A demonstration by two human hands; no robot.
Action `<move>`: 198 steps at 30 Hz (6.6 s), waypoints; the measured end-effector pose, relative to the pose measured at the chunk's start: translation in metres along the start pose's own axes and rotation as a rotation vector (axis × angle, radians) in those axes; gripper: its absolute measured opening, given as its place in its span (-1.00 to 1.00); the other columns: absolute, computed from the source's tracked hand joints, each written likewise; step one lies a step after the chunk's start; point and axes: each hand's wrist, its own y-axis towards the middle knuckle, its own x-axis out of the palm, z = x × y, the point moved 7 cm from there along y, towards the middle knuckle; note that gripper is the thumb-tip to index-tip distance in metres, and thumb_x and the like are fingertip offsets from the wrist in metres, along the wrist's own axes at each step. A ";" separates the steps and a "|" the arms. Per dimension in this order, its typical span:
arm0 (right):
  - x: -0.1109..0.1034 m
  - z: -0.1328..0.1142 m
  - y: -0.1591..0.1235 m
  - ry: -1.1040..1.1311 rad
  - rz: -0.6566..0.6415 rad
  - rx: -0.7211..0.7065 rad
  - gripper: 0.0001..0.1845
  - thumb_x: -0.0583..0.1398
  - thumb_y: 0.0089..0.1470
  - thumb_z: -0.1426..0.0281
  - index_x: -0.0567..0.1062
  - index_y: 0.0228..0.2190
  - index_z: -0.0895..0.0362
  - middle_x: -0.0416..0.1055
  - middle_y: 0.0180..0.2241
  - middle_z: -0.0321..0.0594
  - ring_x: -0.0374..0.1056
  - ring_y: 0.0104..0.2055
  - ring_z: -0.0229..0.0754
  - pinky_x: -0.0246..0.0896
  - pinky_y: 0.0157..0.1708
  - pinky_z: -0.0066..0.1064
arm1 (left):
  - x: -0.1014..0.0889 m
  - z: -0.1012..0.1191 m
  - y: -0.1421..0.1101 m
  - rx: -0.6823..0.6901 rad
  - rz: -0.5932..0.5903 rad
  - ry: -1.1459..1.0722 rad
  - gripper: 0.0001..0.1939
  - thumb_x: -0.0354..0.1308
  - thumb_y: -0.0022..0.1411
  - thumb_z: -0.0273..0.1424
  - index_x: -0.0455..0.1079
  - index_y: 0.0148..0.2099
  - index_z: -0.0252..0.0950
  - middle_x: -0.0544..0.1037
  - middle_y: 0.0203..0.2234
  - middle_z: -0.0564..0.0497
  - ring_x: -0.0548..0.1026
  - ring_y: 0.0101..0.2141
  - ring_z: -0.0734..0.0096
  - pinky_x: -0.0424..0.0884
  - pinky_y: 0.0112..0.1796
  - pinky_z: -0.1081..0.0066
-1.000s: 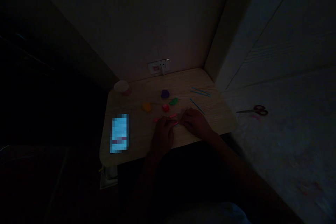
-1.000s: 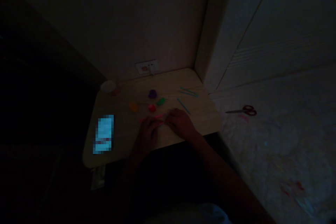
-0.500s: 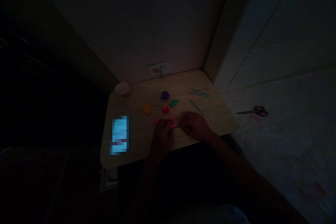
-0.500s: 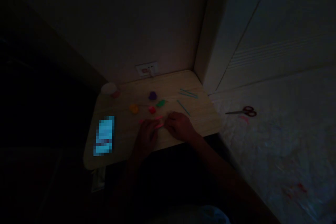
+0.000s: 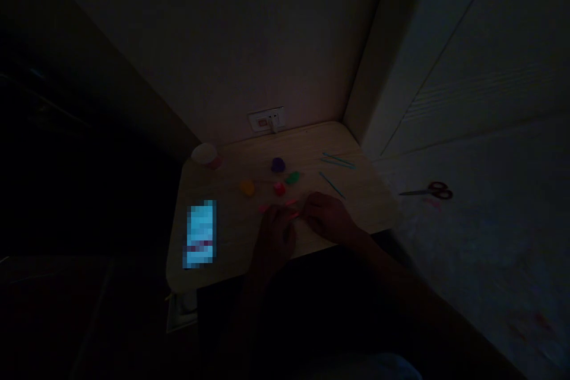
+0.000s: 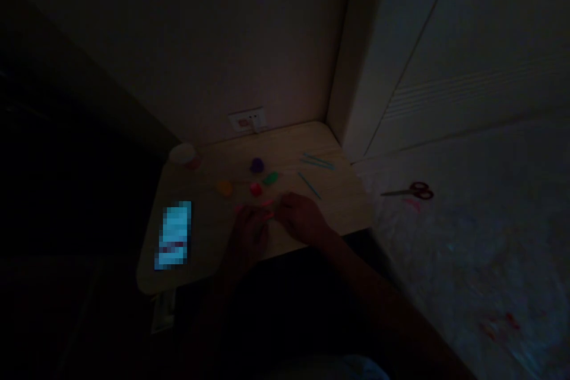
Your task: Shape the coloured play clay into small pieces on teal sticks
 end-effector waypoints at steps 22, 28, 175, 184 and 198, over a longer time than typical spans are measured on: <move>0.000 -0.007 0.000 0.110 0.060 -0.108 -0.75 0.16 0.35 0.44 0.61 -0.35 0.10 0.43 -0.37 -0.18 0.32 -0.29 -0.15 0.21 -0.31 -0.36 | -0.003 0.004 0.000 -0.045 0.008 -0.010 -0.69 0.10 0.24 -0.60 0.39 0.00 -0.24 0.44 -0.09 -0.10 0.43 -0.01 0.15 0.44 0.09 0.10; 0.007 -0.008 0.001 0.031 0.014 -0.037 -0.77 0.16 0.32 0.46 0.62 -0.29 0.07 0.45 -0.34 -0.18 0.33 -0.28 -0.15 0.26 -0.31 -0.37 | -0.003 0.002 0.000 -0.040 -0.013 -0.015 -0.67 0.11 0.23 -0.60 0.38 0.02 -0.23 0.43 -0.07 -0.11 0.44 -0.01 0.14 0.45 0.10 0.06; -0.015 0.006 -0.031 -0.086 0.155 0.557 -0.90 0.17 0.21 0.46 0.47 -0.35 0.06 0.48 -0.31 -0.10 0.39 -0.24 -0.04 0.25 -0.26 -0.28 | -0.003 0.010 0.014 -0.068 0.131 0.185 -0.86 0.21 0.33 -0.48 0.49 -0.07 -0.21 0.53 -0.21 -0.06 0.51 -0.12 0.13 0.46 -0.01 0.11; -0.004 -0.010 -0.025 -0.100 0.126 0.610 -0.90 0.16 0.20 0.45 0.46 -0.37 0.07 0.49 -0.34 -0.10 0.37 -0.32 -0.08 0.15 -0.36 -0.31 | 0.002 0.016 0.013 0.023 0.116 0.168 -0.85 0.12 0.42 -0.48 0.51 -0.07 -0.20 0.62 -0.13 -0.06 0.55 -0.09 0.16 0.49 0.02 0.09; -0.005 -0.022 -0.021 -0.185 0.204 0.538 -0.90 0.20 0.13 0.45 0.42 -0.42 0.04 0.46 -0.41 -0.11 0.34 -0.28 -0.01 0.14 -0.40 -0.26 | 0.006 0.011 0.014 0.165 0.048 0.109 -0.79 0.11 0.43 -0.51 0.56 -0.04 -0.23 0.64 -0.08 -0.09 0.59 -0.04 0.20 0.57 0.02 0.12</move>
